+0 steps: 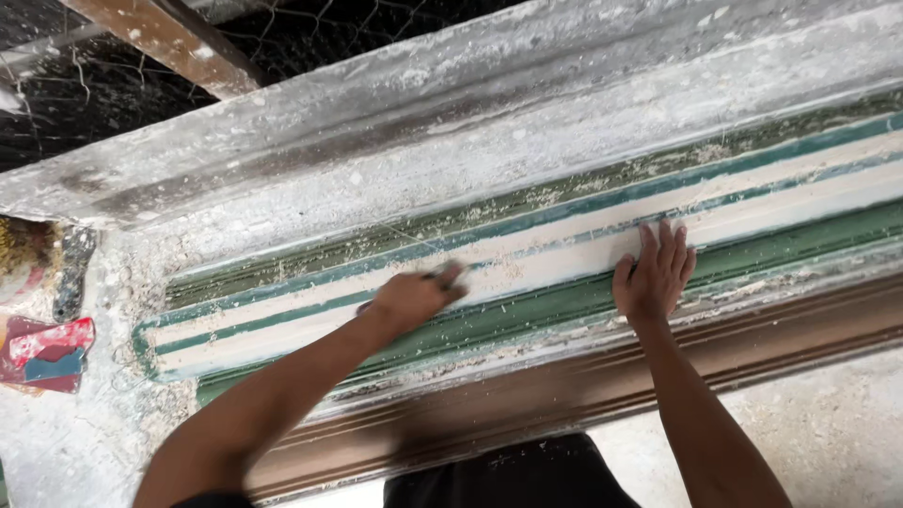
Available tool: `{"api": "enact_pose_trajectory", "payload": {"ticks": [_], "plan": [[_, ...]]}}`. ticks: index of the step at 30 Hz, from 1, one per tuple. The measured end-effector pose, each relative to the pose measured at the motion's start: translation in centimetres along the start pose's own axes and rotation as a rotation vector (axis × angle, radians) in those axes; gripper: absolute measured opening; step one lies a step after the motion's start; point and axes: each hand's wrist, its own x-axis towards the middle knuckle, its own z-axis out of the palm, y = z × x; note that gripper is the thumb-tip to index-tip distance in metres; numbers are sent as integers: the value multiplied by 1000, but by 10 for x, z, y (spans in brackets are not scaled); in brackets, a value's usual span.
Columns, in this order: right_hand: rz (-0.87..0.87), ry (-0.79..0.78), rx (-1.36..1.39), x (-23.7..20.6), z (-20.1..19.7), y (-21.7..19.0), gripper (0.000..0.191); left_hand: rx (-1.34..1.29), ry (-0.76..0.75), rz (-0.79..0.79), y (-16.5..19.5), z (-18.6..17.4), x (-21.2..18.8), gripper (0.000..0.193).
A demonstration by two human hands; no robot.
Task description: The person scrapes dried plaster residue out of the grooved channels of a long decorative plaster molding laid on a work table, using a small handheld scraper and moving progressively along the frame's recessed strips.
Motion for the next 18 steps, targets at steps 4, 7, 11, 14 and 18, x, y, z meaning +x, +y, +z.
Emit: {"api": "enact_pose_trajectory", "payload": {"ticks": [4, 7, 11, 14, 18], "plan": [[4, -4, 20, 0, -3, -1, 57, 9, 34, 25, 6, -1, 9, 58], [-2, 1, 19, 3, -5, -1, 59, -77, 176, -1, 0, 0, -5, 65], [13, -8, -20, 5, -4, 0, 60, -82, 91, -49, 0, -2, -12, 81], [5, -11, 8, 2, -3, 3, 57, -69, 63, -8, 6, -3, -2, 71], [-5, -14, -25, 0, -2, 5, 60, -69, 104, 5, 12, 0, 13, 63]]}}
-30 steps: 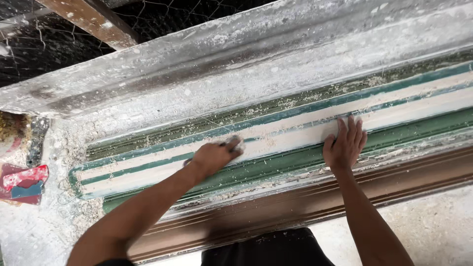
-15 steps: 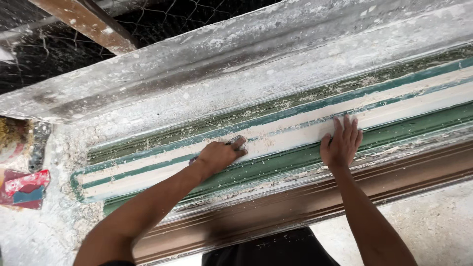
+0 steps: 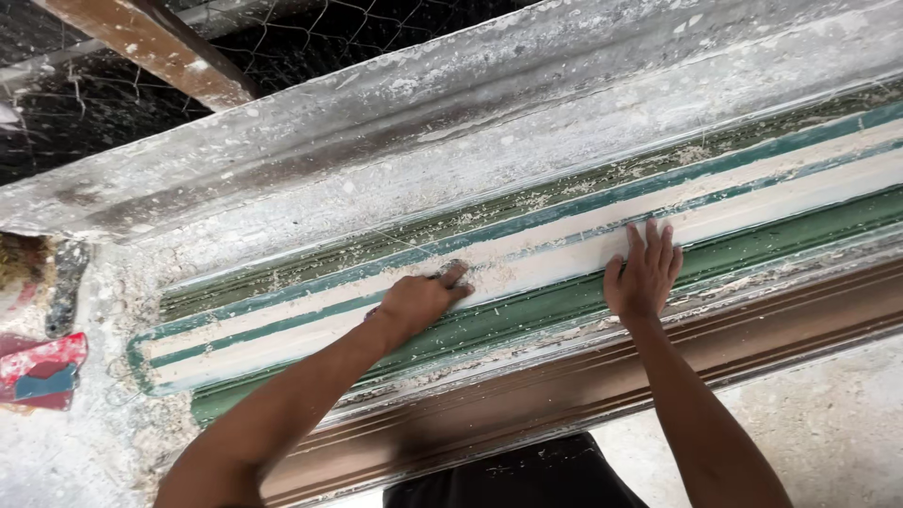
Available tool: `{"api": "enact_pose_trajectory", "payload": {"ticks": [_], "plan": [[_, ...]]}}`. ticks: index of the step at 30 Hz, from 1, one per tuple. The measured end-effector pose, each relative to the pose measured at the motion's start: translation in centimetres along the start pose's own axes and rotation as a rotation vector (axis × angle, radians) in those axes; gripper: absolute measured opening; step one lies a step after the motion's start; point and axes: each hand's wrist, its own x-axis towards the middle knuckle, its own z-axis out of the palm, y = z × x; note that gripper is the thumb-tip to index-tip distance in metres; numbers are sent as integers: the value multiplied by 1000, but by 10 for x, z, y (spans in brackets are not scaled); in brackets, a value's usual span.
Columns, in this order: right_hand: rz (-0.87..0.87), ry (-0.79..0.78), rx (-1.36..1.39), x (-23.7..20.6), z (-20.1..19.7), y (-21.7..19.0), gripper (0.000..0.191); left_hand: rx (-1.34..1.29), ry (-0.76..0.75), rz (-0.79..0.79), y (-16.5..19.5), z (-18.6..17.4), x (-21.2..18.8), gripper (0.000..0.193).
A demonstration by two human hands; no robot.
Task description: The person scrapes dried plaster residue out of the grooved channels of a long decorative plaster molding laid on a work table, using a small handheld scraper and moving progressively along the frame's recessed strips.
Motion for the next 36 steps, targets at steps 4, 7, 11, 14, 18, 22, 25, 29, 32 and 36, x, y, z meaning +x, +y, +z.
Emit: {"api": "enact_pose_trajectory", "payload": {"ticks": [4, 7, 11, 14, 18, 22, 25, 29, 32, 36], "plan": [[-1, 9, -1, 2, 0, 1, 60, -5, 3, -34, -5, 6, -4, 68], [2, 8, 5, 2, 1, 0, 59, 2, 80, -6, 0, 7, 2, 69], [13, -7, 19, 0, 0, 0, 60, -71, 42, -40, 13, 3, 16, 56], [1, -1, 16, 1, 0, 1, 60, -24, 32, -38, 14, -1, 16, 60], [10, 14, 2, 2, 3, 1, 60, -30, 119, 12, 9, -2, 10, 66], [0, 17, 8, 0, 3, 1, 59, -46, 93, -19, 27, -2, 34, 52], [-5, 13, 32, 0, 1, 1, 60, -10, 4, -15, 34, -5, 37, 55], [12, 17, 3, 3, -2, 2, 60, 1, 115, 17, 33, -11, 29, 66], [20, 15, -11, 3, -2, 1, 60, 41, 52, 36, 25, -16, 19, 70], [31, -1, 14, 0, -2, 2, 59, 44, -65, 5, 18, -18, 15, 62]]}}
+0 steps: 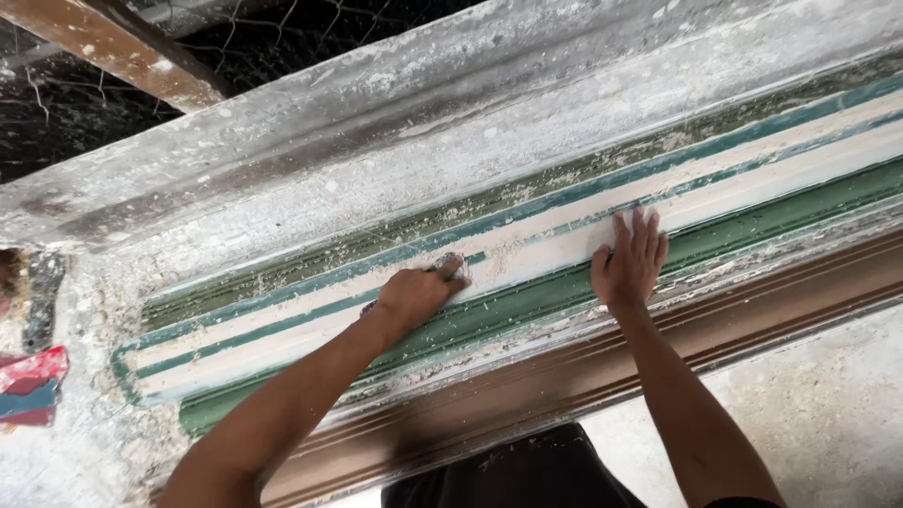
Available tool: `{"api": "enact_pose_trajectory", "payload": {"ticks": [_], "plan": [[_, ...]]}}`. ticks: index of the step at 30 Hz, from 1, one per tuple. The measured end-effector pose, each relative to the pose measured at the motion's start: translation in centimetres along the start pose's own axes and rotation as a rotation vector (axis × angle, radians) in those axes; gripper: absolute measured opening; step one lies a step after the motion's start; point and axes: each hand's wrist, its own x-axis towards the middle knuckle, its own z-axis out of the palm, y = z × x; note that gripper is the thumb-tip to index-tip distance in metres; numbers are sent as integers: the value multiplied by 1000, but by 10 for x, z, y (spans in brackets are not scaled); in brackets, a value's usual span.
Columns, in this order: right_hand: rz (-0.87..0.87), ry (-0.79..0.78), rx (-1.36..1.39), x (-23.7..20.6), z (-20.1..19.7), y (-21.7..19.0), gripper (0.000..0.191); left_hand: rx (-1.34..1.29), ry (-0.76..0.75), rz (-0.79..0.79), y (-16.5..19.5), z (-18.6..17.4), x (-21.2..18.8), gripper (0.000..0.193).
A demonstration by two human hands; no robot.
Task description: The person scrapes dried plaster residue out of the grooved channels of a long decorative plaster molding laid on a work table, using a small handheld scraper and moving progressively along the frame's recessed strips.
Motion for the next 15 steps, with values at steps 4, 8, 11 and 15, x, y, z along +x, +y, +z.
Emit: {"api": "enact_pose_trajectory", "payload": {"ticks": [4, 8, 11, 15], "plan": [[-18, 18, -13, 2, 1, 2, 60, -25, 132, 0, -5, 6, -8, 66], [-17, 13, -25, 3, 4, 5, 59, -99, 146, -41, 2, 14, 9, 60], [-14, 35, -11, 2, 5, 6, 59, -214, 98, -83, 14, 17, 34, 48], [-9, 23, -19, 3, 2, 6, 60, -37, 251, 37, 16, 15, 38, 56]]}}
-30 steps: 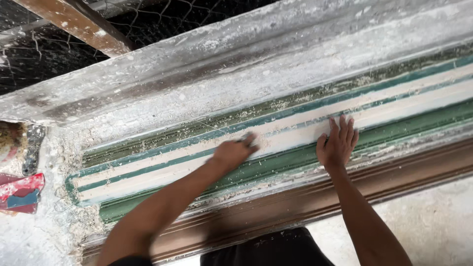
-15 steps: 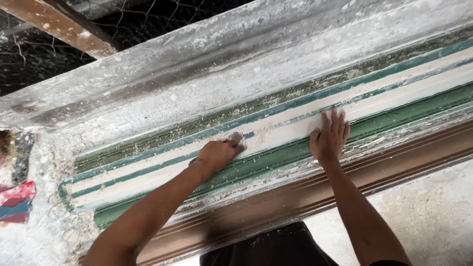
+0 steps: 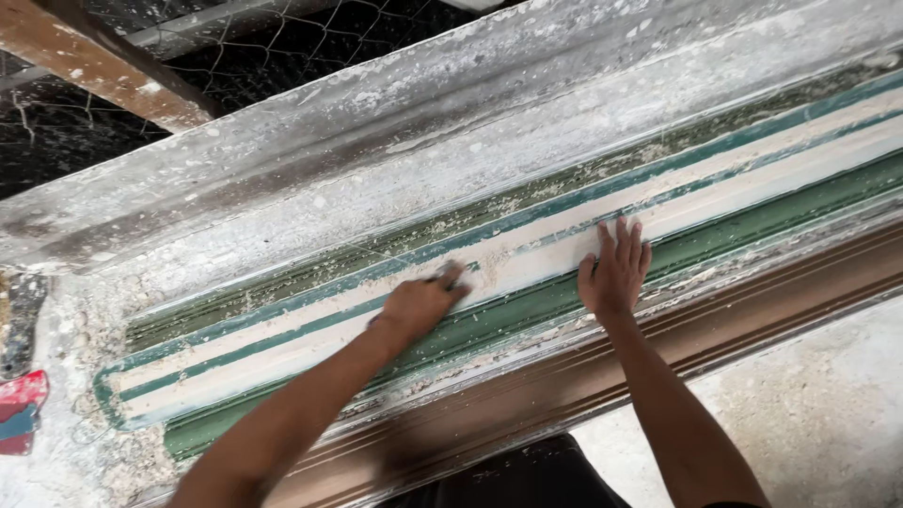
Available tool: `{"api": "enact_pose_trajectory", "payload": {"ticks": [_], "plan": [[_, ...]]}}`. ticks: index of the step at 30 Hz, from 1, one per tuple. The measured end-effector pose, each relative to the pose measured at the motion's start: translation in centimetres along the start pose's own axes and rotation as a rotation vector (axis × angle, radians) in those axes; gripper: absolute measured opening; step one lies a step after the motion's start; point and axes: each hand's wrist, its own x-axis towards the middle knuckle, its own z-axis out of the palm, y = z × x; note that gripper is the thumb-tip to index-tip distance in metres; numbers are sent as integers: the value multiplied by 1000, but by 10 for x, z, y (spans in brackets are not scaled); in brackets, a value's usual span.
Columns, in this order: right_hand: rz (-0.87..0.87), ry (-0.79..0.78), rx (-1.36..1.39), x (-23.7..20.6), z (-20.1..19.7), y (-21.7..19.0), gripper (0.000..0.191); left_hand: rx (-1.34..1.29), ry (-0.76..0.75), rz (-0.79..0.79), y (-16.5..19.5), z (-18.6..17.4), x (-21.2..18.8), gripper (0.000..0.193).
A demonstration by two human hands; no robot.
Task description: The person scrapes dried plaster residue out of the grooved channels of a long decorative plaster molding laid on a work table, using a small handheld scraper and moving progressively along the frame's recessed strips.
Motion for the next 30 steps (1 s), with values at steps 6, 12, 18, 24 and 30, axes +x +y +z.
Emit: {"api": "enact_pose_trajectory", "payload": {"ticks": [6, 12, 18, 24, 30], "plan": [[14, -29, -16, 2, -1, -4, 61, -1, -67, 12, 4, -14, 4, 54], [-9, -5, -9, 2, 0, -2, 60, 18, 88, 62, 3, 1, 14, 63], [24, -38, 17, -1, -3, -2, 57, -38, 2, 22, 4, 11, 18, 45], [-18, 5, 9, 1, -1, -3, 60, -8, 93, 61, 5, 4, 16, 48], [-16, 16, -6, 0, -5, -1, 59, -37, 5, 30, 14, 4, 34, 46]]}}
